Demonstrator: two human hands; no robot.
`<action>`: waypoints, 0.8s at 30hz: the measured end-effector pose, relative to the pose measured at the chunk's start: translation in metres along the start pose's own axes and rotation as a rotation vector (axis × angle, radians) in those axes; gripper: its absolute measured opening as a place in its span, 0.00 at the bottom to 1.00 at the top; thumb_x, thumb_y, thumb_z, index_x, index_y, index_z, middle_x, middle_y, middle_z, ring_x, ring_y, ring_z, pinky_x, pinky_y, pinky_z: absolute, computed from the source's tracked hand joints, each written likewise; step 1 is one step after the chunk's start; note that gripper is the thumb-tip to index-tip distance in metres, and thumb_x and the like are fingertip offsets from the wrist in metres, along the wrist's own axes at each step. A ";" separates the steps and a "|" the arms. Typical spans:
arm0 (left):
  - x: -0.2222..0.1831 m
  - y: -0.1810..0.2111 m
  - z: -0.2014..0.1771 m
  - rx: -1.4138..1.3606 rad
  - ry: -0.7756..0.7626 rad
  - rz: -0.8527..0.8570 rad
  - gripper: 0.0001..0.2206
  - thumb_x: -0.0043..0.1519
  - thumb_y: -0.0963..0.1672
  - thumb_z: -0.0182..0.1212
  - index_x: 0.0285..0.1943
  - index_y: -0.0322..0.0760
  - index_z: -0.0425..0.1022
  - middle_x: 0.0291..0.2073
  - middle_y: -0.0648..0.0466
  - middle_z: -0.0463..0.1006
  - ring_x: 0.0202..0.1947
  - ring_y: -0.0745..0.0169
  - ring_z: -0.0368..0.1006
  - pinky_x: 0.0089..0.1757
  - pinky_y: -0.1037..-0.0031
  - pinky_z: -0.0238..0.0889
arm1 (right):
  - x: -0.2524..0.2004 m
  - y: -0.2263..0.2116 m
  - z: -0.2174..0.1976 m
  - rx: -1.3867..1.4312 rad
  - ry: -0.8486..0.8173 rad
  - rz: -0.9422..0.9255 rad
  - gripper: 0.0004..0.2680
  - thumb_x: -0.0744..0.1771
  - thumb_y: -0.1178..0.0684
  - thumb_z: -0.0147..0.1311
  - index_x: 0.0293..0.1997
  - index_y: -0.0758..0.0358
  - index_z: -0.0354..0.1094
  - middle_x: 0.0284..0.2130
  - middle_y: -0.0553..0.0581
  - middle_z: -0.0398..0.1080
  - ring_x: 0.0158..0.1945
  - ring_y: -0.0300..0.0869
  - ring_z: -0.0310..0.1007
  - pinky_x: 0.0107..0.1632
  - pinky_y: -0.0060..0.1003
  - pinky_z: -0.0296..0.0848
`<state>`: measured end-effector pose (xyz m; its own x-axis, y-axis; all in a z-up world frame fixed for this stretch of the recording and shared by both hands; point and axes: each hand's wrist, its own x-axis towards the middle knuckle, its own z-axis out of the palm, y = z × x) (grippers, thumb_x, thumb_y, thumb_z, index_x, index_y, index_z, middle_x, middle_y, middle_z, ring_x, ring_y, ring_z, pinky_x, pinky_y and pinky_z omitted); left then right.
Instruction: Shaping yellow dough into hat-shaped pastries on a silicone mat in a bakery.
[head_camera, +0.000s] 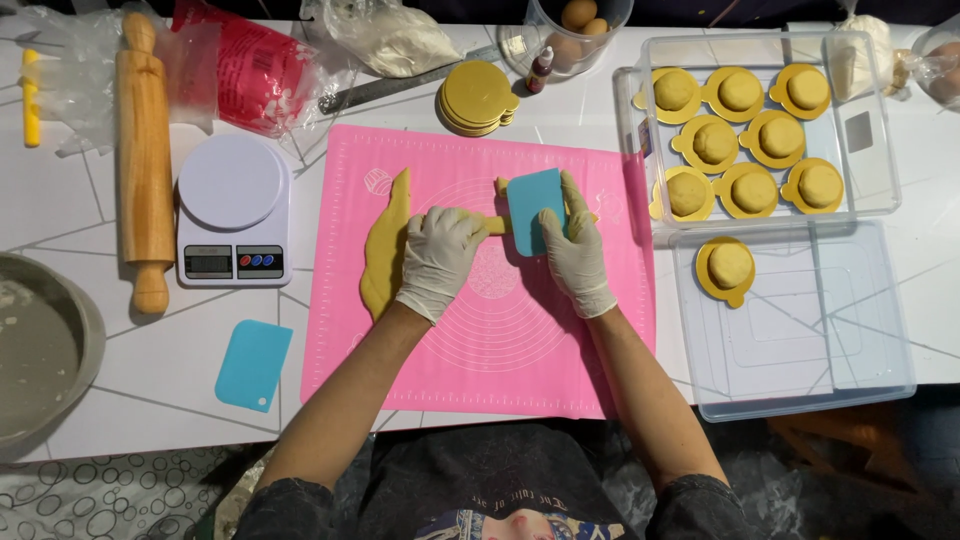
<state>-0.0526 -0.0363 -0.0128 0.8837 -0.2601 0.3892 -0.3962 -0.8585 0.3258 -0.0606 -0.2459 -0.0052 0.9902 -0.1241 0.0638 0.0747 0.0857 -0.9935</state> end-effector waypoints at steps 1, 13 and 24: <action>0.000 -0.004 0.006 -0.006 -0.015 -0.008 0.06 0.65 0.51 0.61 0.36 0.56 0.74 0.34 0.66 0.70 0.41 0.65 0.67 0.45 0.65 0.57 | 0.000 0.002 -0.001 -0.023 0.000 -0.004 0.24 0.70 0.59 0.52 0.76 0.60 0.46 0.71 0.56 0.56 0.68 0.49 0.64 0.64 0.42 0.70; 0.016 -0.005 -0.017 -0.300 -0.253 -0.255 0.11 0.64 0.58 0.60 0.50 0.65 0.77 0.43 0.70 0.74 0.51 0.67 0.70 0.55 0.62 0.60 | -0.022 -0.076 0.028 -1.172 -0.099 -0.040 0.25 0.69 0.44 0.51 0.77 0.37 0.44 0.46 0.65 0.76 0.52 0.51 0.77 0.63 0.43 0.71; 0.012 -0.004 -0.013 -0.199 -0.229 -0.124 0.08 0.64 0.56 0.58 0.50 0.68 0.75 0.42 0.68 0.70 0.49 0.64 0.68 0.53 0.62 0.61 | -0.035 -0.086 0.028 -1.326 -0.322 -0.018 0.27 0.70 0.47 0.49 0.78 0.40 0.37 0.36 0.71 0.77 0.46 0.53 0.80 0.72 0.48 0.59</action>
<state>-0.0436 -0.0304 0.0016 0.9525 -0.2708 0.1393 -0.3027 -0.7926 0.5293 -0.0981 -0.2216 0.0810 0.9872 0.1348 -0.0848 0.1006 -0.9408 -0.3238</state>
